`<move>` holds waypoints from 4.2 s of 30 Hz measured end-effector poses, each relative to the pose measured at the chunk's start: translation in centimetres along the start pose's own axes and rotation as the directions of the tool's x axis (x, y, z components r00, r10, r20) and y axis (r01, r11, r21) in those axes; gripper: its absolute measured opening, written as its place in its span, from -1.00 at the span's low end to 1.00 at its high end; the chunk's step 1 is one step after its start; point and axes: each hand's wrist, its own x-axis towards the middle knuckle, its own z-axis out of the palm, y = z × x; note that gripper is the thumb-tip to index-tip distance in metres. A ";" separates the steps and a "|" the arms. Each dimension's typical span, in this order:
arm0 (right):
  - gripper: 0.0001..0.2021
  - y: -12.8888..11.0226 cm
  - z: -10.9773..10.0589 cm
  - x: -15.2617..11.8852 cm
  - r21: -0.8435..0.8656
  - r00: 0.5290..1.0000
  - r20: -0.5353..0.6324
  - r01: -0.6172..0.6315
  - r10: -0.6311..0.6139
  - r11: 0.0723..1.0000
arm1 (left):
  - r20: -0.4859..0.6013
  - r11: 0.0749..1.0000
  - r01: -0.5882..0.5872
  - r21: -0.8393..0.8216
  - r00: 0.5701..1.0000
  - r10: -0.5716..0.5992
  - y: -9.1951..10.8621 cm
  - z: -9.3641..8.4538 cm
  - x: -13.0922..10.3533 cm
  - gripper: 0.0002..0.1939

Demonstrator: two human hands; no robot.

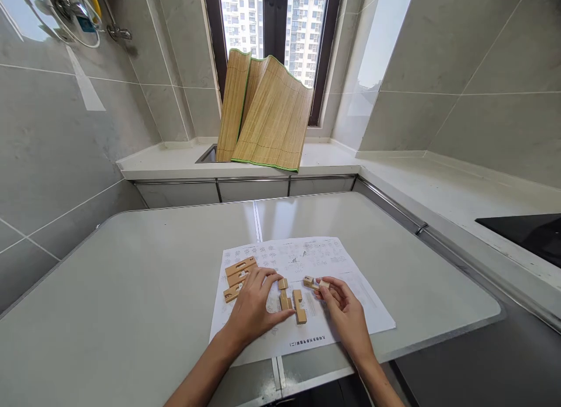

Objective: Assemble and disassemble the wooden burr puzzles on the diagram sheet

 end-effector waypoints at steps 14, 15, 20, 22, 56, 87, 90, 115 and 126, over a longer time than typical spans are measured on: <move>-0.53 0.6 0.2 0.1 -0.099 0.994 -0.043 0.098 -0.103 0.990 | 0.093 0.997 -0.074 -0.010 0.993 0.075 2.1 1.4 0.6 -0.33; -0.53 0.6 0.2 0.1 -0.109 0.993 -0.048 0.100 -0.106 0.989 | 0.091 0.997 -0.064 -0.038 0.994 0.068 2.3 1.4 0.6 -0.37; -0.49 0.3 0.3 0.0 -0.076 0.995 -0.055 0.082 -0.087 0.994 | 0.180 0.889 0.140 -0.437 0.981 -0.066 2.6 0.7 0.6 -0.32; -0.47 -0.1 0.3 0.1 -0.007 0.998 -0.027 0.064 -0.064 0.998 | 0.234 0.752 0.248 -0.611 0.964 -0.127 2.4 0.7 0.4 -0.31; -0.49 -3.2 2.2 0.9 -0.034 0.978 0.207 0.036 -0.028 0.999 | 0.252 0.491 0.332 -0.806 0.942 -0.224 2.6 0.3 0.6 -0.40; -0.70 -8.1 -0.9 -0.8 -0.661 0.675 0.642 0.728 -0.363 0.184 | 0.158 0.833 0.175 -0.525 0.982 -0.107 2.9 -0.5 0.3 -0.44; -0.70 -7.7 -0.7 -1.1 -0.657 0.674 0.644 0.730 -0.361 0.191 | 0.162 0.868 0.155 -0.472 0.983 -0.087 2.8 -0.5 0.1 -0.40; -0.58 -6.1 -1.3 -1.0 -0.373 0.798 0.602 0.305 -0.021 0.876 | 0.272 0.638 0.238 -0.733 0.961 -0.045 3.2 -0.8 0.0 -0.34; -0.55 -5.0 -0.9 -0.7 -0.163 0.790 0.603 -0.012 0.110 0.986 | 0.257 0.660 0.214 -0.720 0.966 -0.032 2.9 -0.5 0.0 -0.28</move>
